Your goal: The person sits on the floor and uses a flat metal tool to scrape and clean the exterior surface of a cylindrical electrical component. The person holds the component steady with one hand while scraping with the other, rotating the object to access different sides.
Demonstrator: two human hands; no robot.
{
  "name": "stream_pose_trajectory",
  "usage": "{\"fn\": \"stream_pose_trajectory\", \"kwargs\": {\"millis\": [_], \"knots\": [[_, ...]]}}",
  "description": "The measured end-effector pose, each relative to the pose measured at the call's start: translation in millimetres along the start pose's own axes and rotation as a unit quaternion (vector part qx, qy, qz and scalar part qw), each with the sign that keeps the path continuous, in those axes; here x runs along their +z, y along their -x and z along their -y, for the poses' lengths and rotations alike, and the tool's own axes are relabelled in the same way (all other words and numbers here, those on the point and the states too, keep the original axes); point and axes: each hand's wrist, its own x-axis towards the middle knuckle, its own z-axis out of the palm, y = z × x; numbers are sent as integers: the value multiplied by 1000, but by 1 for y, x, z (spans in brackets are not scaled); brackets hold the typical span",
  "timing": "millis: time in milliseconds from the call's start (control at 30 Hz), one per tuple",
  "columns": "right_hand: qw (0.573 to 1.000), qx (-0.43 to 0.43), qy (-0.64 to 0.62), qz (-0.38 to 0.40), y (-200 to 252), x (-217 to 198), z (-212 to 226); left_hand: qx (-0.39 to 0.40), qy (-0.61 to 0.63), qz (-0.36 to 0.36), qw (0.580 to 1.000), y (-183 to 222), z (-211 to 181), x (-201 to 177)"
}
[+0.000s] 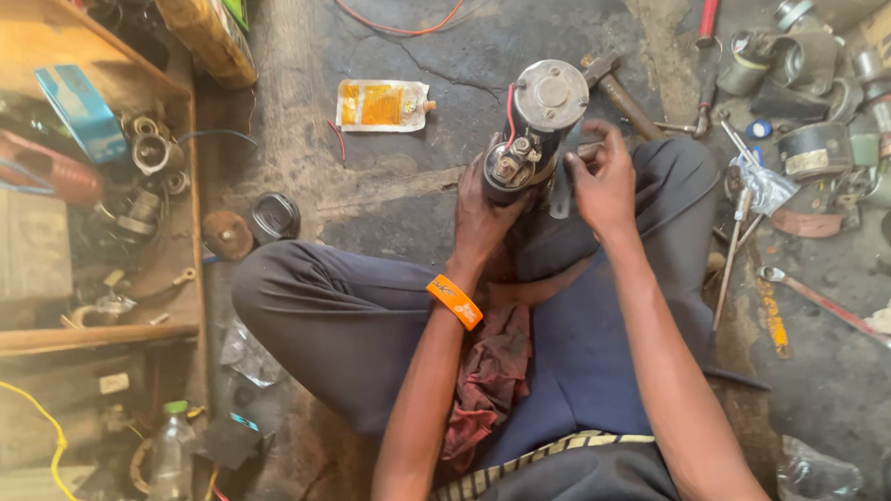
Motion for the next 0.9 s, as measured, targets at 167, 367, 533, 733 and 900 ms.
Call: {"fn": "stream_pose_trajectory", "kwargs": {"millis": [167,367,533,733,900], "knots": [[998,48,41,-25,-9,12,-6,27,-33,23,999,-2,8,2],[996,10,-92,-8,7,21,-14,20,-65,49,996,-2,18,3],[993,94,-71,-5,7,16,-12,-20,-1,67,998,2,17,3],[990,55,-128,-24,8,25,-17,11,-8,66,998,1,19,1],[979,93,-180,-32,30,30,-30,29,-38,71,996,0,22,5]]}}
